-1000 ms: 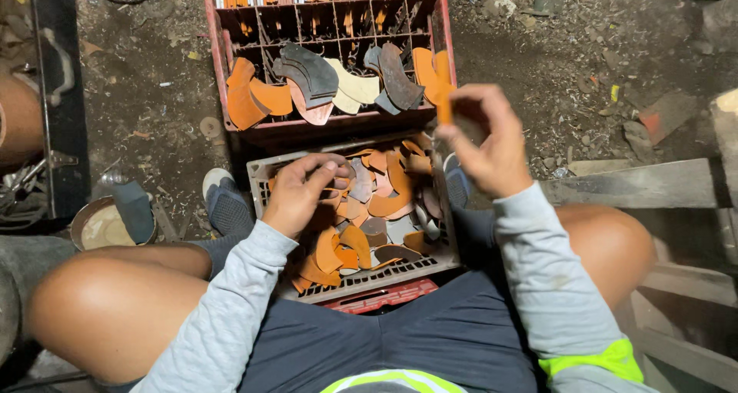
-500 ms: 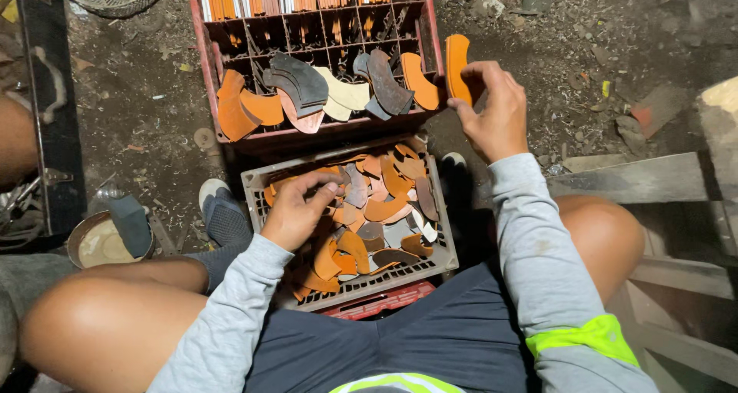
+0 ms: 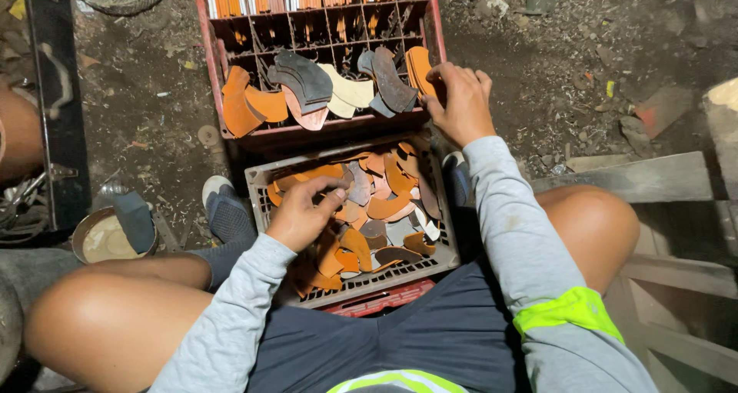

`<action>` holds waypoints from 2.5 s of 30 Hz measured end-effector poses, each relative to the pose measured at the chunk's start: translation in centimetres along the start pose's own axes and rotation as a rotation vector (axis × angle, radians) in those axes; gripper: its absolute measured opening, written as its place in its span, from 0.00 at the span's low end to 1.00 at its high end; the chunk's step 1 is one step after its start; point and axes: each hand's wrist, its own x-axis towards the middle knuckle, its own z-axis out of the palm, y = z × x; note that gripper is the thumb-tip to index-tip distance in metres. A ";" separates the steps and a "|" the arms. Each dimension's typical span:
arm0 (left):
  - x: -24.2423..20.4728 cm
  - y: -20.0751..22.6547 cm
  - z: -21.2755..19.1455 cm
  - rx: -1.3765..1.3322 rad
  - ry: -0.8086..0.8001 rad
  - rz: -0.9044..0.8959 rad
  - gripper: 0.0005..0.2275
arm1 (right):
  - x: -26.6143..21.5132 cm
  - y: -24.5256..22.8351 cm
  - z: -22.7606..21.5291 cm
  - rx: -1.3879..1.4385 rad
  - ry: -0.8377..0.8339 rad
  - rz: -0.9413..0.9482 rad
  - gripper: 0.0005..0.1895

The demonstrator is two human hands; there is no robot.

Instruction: The person sits on the ground and sorts curved orange and gray shoe parts from a lower crate into a red crate with compartments. They pick up individual pieces, inspect them, and place them into the upper crate, repeating the process throughout the clip.

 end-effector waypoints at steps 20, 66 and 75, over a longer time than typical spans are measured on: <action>6.1 -7.6 12.2 0.739 0.018 0.429 0.20 | -7.7 0.4 -3.1 0.049 -0.698 0.255 0.25; 9.9 -8.8 13.0 0.805 0.258 -0.050 0.21 | -9.7 1.9 3.7 0.191 -0.386 0.225 0.28; 8.8 -9.8 13.2 1.010 -0.257 -0.076 0.12 | -6.3 1.0 -9.3 0.078 -0.266 0.474 0.17</action>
